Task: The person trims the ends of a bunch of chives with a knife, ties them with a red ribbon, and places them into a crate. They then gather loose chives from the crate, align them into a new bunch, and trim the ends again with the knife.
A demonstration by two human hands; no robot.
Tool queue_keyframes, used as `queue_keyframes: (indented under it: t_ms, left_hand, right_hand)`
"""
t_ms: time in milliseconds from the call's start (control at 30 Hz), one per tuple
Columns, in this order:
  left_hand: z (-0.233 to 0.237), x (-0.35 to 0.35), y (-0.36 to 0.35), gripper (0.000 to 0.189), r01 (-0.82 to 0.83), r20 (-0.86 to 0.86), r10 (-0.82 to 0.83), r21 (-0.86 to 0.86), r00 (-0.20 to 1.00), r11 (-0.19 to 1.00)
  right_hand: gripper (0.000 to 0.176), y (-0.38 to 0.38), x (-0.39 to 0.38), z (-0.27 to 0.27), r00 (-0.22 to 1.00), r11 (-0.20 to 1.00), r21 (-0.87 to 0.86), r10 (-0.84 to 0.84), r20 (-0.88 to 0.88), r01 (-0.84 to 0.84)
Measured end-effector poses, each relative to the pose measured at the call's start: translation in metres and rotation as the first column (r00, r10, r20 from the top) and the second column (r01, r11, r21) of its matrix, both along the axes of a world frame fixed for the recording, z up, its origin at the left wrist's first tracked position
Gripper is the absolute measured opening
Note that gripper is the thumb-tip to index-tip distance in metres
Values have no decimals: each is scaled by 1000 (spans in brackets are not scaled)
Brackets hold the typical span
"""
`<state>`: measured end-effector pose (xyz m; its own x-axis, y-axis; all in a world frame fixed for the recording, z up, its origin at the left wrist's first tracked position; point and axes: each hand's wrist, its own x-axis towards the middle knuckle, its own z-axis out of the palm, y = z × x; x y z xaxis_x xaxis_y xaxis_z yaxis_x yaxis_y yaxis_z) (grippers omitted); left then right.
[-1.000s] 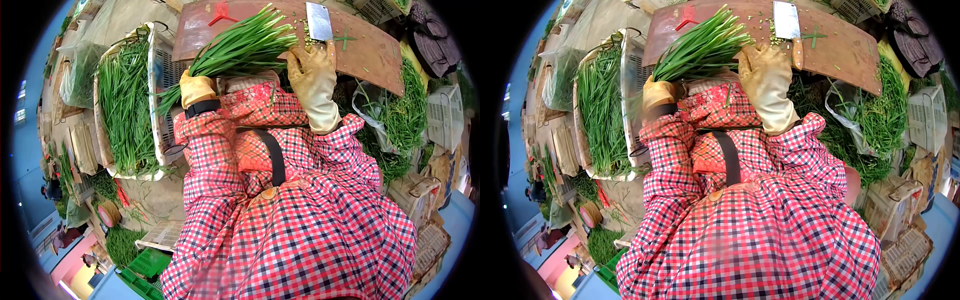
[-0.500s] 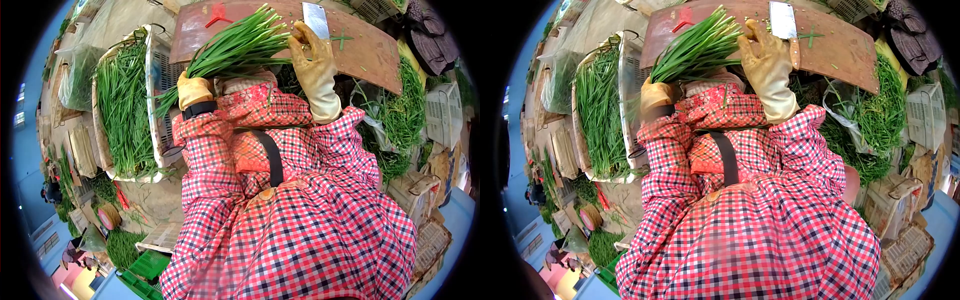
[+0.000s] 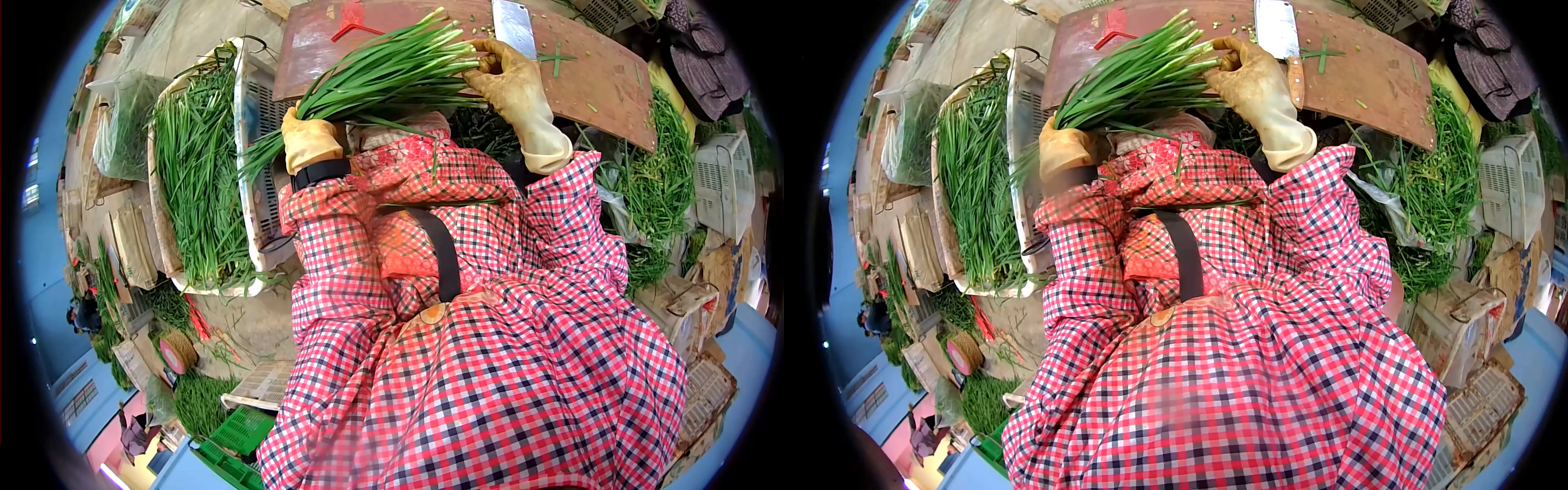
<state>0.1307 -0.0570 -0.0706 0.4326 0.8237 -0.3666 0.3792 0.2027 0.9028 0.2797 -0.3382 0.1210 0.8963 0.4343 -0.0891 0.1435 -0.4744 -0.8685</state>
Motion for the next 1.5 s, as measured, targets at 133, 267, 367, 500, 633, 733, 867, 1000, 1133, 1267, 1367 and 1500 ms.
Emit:
queue_keyframes:
  t_ms: [133, 267, 367, 500, 633, 733, 867, 1000, 1133, 1267, 1367, 1500]
  left_hand:
    - [33, 7, -11, 55, -10, -199, 29, 97, 980, 995]
    - [51, 8, -17, 49, 71, -315, -38, 95, 948, 993]
    - [73, 9, -22, 44, 133, -400, -100, 54, 911, 990]
    - [-38, -3, 26, 52, 453, -590, -243, 237, 770, 860]
    - [-18, -1, 15, 49, 392, -540, -234, 197, 809, 899]
    - [-19, -1, 13, 52, 380, -530, -229, 196, 817, 904]
    - [-47, 0, 31, 56, 342, -447, -241, 158, 861, 926]
    - [-97, -4, 55, 58, 270, -285, -230, 109, 930, 957]
    - [64, 8, -25, 55, 185, -477, -78, 182, 876, 966]
    - [39, 4, -7, 51, 202, -358, -152, 105, 921, 974]
    - [42, 2, -14, 48, 224, -361, -142, 199, 922, 954]
    - [70, 4, -25, 49, 206, -374, -114, 217, 920, 954]
  right_hand:
    - [47, 4, 9, -14, 986, 972, 230, 3, -169, 37]
    - [44, 7, 5, 2, 998, 998, 54, 25, 58, -28]
    - [45, 14, 4, -6, 997, 972, 226, 46, 55, -57]
    - [50, 21, 0, -16, 997, 962, 272, 38, -61, -20]
    - [49, 20, -4, -19, 999, 957, 288, 25, 33, -33]
    - [50, 20, -7, -15, 998, 963, 268, 26, 51, -39]
    - [52, 25, -19, -15, 998, 909, 416, -46, 53, 20]
    - [56, 24, -12, -21, 979, 909, 401, -33, -200, 113]
    - [63, 19, -9, -28, 985, 902, 430, 33, -168, 43]
    - [66, 18, -10, -5, 941, 901, 421, 47, -336, 106]
    - [66, 26, -14, 7, 974, 975, 216, -9, -225, 59]
    - [72, 27, -8, -9, 954, 947, 308, 3, -299, 93]
